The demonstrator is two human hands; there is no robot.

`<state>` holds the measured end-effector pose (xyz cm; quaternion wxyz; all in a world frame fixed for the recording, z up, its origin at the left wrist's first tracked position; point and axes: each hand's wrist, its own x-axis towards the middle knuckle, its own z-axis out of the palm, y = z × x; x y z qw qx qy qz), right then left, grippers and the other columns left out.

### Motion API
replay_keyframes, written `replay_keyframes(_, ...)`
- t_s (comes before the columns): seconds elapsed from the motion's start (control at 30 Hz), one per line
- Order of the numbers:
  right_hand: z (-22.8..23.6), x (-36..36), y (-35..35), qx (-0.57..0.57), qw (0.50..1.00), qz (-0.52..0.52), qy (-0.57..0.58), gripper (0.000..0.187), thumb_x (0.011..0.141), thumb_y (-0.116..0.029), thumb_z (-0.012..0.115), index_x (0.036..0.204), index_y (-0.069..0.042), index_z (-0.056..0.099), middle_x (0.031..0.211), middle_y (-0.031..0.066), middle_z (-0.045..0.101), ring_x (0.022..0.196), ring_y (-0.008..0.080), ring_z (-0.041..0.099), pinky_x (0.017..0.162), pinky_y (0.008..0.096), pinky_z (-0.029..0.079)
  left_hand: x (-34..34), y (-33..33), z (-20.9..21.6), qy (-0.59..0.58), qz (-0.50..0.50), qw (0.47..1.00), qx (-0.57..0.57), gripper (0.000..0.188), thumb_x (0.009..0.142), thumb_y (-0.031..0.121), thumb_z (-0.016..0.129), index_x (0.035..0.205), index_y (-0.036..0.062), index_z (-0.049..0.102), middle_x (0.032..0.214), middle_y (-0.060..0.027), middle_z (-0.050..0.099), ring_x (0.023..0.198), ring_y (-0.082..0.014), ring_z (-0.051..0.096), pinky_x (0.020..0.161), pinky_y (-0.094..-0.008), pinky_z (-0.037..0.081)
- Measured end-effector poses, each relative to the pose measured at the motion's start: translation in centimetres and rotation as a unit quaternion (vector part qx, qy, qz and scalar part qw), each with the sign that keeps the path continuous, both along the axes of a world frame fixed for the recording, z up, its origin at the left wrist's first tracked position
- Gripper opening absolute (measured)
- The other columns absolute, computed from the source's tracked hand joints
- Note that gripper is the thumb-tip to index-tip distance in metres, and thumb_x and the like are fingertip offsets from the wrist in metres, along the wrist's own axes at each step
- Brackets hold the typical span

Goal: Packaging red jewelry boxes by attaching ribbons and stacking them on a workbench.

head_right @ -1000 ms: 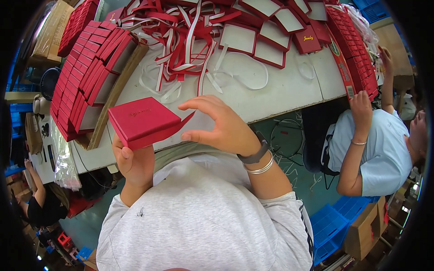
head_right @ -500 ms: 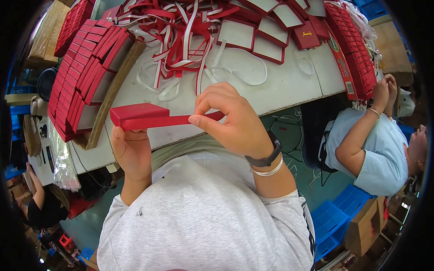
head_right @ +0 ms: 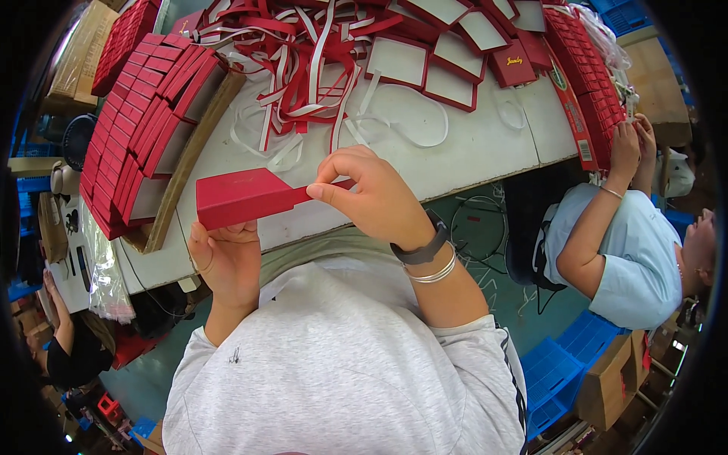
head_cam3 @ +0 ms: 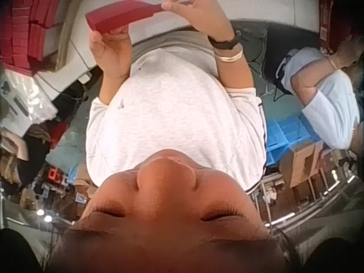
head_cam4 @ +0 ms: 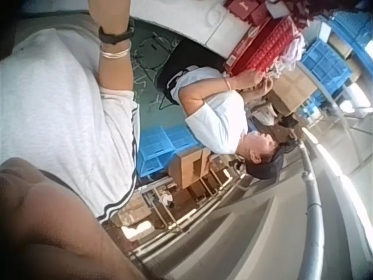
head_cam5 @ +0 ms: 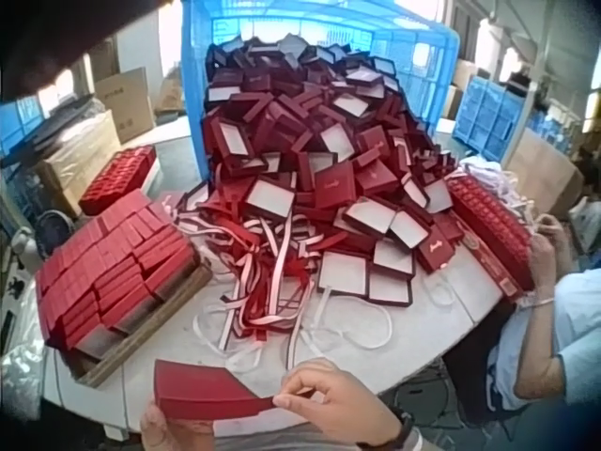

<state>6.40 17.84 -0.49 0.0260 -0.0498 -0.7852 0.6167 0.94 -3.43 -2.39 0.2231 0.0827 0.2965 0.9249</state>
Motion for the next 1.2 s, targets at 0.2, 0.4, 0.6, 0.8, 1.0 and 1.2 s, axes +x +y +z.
replay_keyframes(0.2,-0.5,-0.3,0.1,-0.071,0.997,0.022,-0.014,0.013,0.085,-0.014,0.064,0.081,-0.003,0.058,0.102,0.0066,0.059,0.082,0.01,0.05,0.076,0.0254,0.041,0.2,0.0,0.0,-0.036,-0.015,0.999,0.036,0.034,0.088,0.031,0.06,0.112,0.007,0.06,0.112,-0.0057,0.064,0.101,-0.0179,0.062,0.097,-0.0354,0.043)
replay_keyframes(0.4,-0.1,-0.1,-0.3,-0.144,0.989,0.014,0.008,0.013,0.084,-0.016,0.064,0.081,-0.004,0.06,0.112,0.0104,0.06,0.087,0.014,0.055,0.078,0.0278,0.044,-0.2,0.4,0.7,-0.061,0.008,0.998,0.027,0.035,0.088,0.03,0.059,0.112,0.0058,0.059,0.115,-0.0068,0.063,0.099,-0.0182,0.062,0.098,-0.0376,0.043)
replay_keyframes(0.6,2.7,1.0,0.5,-0.011,0.995,0.013,0.099,0.013,0.081,-0.012,0.066,0.077,-0.003,0.058,0.11,0.0116,0.06,0.083,0.0151,0.055,0.076,0.0278,0.044,-0.5,-0.4,-0.4,-0.009,0.002,1.0,0.017,0.05,0.083,0.036,0.065,0.117,0.0026,0.051,0.116,-0.0066,0.06,0.109,-0.0183,0.056,0.1,-0.036,0.039)
replay_keyframes(0.8,2.7,0.7,0.8,0.012,0.999,-0.001,0.052,0.013,0.082,-0.011,0.064,0.074,-0.004,0.056,0.113,0.0119,0.059,0.105,0.0202,0.054,0.092,0.0324,0.038,0.0,0.5,1.2,-0.011,-0.007,1.0,0.013,0.039,0.084,0.033,0.064,0.113,0.0067,0.059,0.116,-0.0049,0.062,0.102,-0.0162,0.06,0.099,-0.0343,0.041)
replay_keyframes(1.0,1.5,0.4,0.8,-0.018,0.999,-0.002,0.041,0.013,0.083,-0.012,0.064,0.076,-0.004,0.057,0.113,0.0111,0.059,0.1,0.0174,0.054,0.091,0.0313,0.038,0.2,0.6,1.3,-0.038,-0.029,0.998,0.028,0.039,0.085,0.031,0.064,0.114,0.0062,0.058,0.114,-0.0053,0.063,0.1,-0.0166,0.061,0.1,-0.0357,0.041)
replay_keyframes(1.2,0.2,-0.1,1.1,-0.059,0.997,0.023,0.037,0.014,0.085,-0.014,0.063,0.077,-0.004,0.057,0.119,0.0143,0.056,0.106,0.0169,0.051,0.092,0.0307,0.037,0.0,0.5,0.9,-0.086,-0.061,0.99,0.094,0.035,0.086,0.027,0.062,0.112,0.005,0.058,0.112,-0.0065,0.064,0.102,-0.0189,0.062,0.098,-0.0369,0.045)
